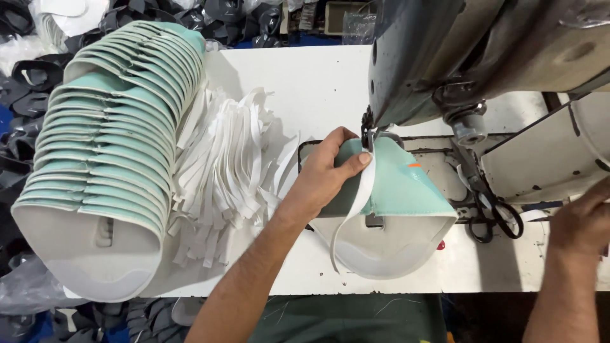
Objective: The person sews white straps onto light blue slide sandals using a sewing machine. They repeatedly pick up a sandal, align the strap, sew it in place, and then use scissors to cut the excess strap material.
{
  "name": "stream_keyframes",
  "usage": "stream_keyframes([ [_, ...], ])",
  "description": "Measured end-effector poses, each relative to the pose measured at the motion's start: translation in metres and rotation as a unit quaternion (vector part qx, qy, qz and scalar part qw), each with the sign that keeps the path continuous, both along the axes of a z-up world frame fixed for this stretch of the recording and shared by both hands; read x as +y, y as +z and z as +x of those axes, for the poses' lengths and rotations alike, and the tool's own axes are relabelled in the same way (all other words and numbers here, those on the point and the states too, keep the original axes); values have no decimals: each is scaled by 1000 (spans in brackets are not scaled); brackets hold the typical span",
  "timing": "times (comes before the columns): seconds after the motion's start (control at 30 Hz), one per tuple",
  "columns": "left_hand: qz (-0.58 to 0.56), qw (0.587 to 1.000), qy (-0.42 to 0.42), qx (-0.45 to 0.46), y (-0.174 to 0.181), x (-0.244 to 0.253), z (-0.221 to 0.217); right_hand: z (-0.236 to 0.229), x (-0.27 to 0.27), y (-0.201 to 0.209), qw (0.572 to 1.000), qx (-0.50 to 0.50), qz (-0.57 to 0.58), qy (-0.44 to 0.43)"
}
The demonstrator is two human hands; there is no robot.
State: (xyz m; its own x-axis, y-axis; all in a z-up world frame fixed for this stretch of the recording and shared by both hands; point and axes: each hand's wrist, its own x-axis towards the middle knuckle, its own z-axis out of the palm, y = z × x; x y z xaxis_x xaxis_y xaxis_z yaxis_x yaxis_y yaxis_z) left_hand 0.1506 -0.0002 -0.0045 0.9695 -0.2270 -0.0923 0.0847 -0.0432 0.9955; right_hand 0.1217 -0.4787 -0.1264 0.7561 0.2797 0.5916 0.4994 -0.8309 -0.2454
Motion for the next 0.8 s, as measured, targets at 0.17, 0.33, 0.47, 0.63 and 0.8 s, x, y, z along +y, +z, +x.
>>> stream_keyframes([
  [0.17,-6,1000,-4,-12,-8,-1,-7,-3,4,-10,999,36,-2,37],
  [0.33,-35,999,6,24,-8,-2,-7,-24,183,159,993,77,-5,90],
  [0.47,6,1000,-7,-13,0,7,-11,-21,252,163,983,87,-99,129],
  [0.63,23,1000,-16,5,8,11,-17,-23,255,172,975,159,-116,102],
  [0.8,36,998,-48,-30,-7,4,-6,-47,198,177,982,108,-112,107],
])
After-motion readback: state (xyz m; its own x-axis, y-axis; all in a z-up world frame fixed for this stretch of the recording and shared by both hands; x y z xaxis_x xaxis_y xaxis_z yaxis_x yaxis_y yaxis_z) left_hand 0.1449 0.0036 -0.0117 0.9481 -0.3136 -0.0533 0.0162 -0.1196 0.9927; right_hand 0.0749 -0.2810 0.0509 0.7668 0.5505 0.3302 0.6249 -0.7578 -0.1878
